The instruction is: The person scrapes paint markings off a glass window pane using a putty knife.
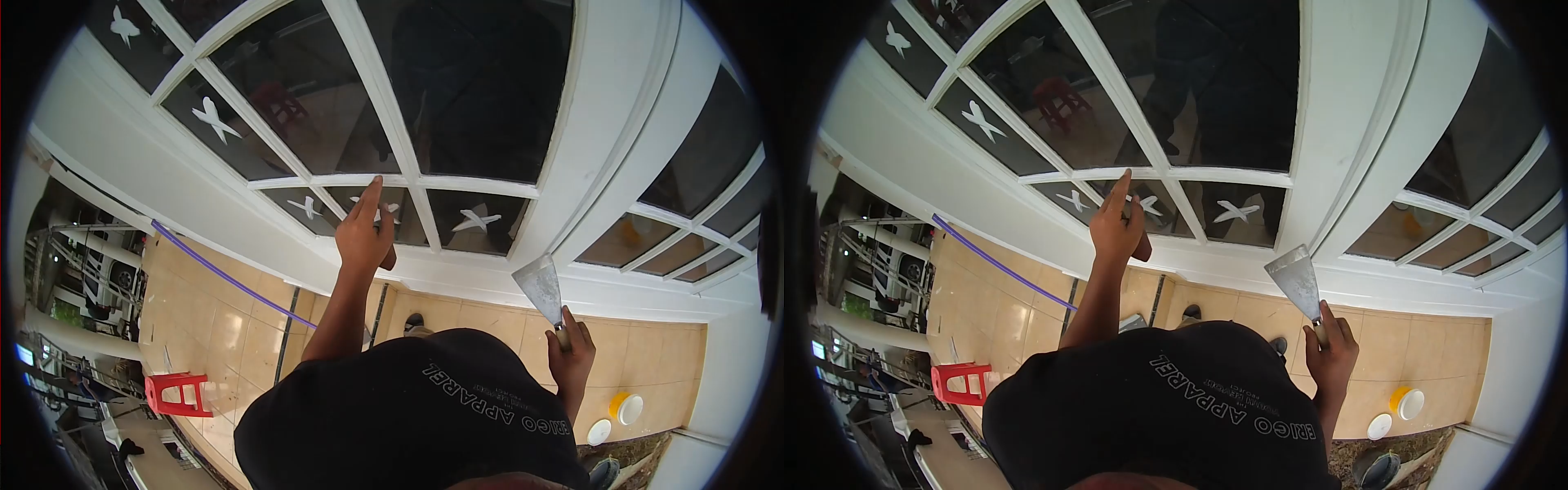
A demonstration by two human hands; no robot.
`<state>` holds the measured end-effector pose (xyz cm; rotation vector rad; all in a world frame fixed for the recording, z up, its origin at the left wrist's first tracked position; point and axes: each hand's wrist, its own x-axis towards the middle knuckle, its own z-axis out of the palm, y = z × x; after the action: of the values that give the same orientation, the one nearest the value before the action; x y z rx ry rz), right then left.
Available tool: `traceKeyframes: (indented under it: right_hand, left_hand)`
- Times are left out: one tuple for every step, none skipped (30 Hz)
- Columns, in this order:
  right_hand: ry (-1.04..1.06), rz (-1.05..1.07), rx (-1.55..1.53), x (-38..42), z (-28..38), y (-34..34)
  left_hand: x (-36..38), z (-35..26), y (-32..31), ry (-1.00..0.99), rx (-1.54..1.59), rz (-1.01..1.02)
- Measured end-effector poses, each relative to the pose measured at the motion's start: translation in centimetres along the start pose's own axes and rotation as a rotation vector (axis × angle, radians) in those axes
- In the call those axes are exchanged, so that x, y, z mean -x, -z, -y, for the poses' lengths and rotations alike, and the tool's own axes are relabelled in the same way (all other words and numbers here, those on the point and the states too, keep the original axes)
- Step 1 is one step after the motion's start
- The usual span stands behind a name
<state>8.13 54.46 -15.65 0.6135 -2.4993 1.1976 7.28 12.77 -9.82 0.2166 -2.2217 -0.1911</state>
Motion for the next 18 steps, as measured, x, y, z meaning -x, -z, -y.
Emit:
traceKeyframes:
  right_hand:
    - [-0.034,0.063,0.014,0.2,-0.4,0.3]
    - [-0.037,0.100,0.033,0.0,-0.4,0.5]
    - [-0.019,0.126,0.010,-0.1,-0.8,0.5]
    - [-0.003,0.134,-0.034,-0.2,-1.3,0.2]
    - [0.039,0.180,-0.059,-0.5,-1.7,0.3]
    - [0.054,0.204,-0.111,-1.0,-1.7,0.3]
    - [0.071,0.222,-0.174,-1.4,-1.9,0.2]
    - [0.078,0.243,-0.225,-1.6,-2.0,0.1]
    - [0.090,0.254,-0.275,-1.8,-2.1,-0.2]
    - [0.140,0.225,-0.365,-1.7,-1.7,-1.1]
    - [0.191,0.188,-0.454,-1.6,-1.4,-1.9]
    - [0.224,0.318,-0.287,-1.5,-1.5,-2.2]
    - [0.218,0.331,-0.299,-1.2,-2.6,-2.6]
    - [0.101,0.423,-0.064,-0.8,-4.2,-3.5]
    - [-0.013,0.514,0.173,-1.0,-4.7,-3.7]
    - [-0.081,0.460,0.073,-1.1,-5.1,-3.2]
    - [-0.066,0.470,0.062,-1.7,-5.5,-3.2]
    - [-0.038,0.392,-0.129,-1.8,-5.2,-2.7]
  left_hand:
    - [1.7,-1.3,1.1,0.092,0.096,0.132]
    - [3.5,-1.4,1.0,0.280,0.280,0.222]
    - [5.7,-1.9,0.7,0.486,0.460,0.310]
    - [6.7,-3.1,0.0,0.605,0.641,0.216]
    - [7.2,-3.8,-0.1,0.731,0.702,0.249]
    - [7.3,-4.7,-0.8,0.847,0.770,0.236]
    - [7.3,-5.9,-1.7,0.959,0.832,0.212]
    - [7.2,-7.2,-2.3,1.012,0.856,0.231]
    - [7.0,-8.5,-2.9,1.055,0.886,0.243]
    - [7.0,-9.2,-3.3,1.007,0.906,0.293]
    - [6.7,-9.8,-3.6,0.953,0.929,0.340]
    - [6.3,-10.3,-3.6,0.911,0.929,0.351]
    - [5.9,-10.3,-3.6,0.924,0.915,0.352]
    - [5.4,-10.0,-3.5,0.822,0.846,0.296]
    - [5.3,-9.5,-3.0,0.721,0.773,0.244]
    - [5.5,-9.0,-2.7,0.706,0.727,0.215]
    - [5.7,-8.6,-2.8,0.711,0.712,0.202]
    - [6.3,-8.4,-2.6,0.728,0.710,0.219]
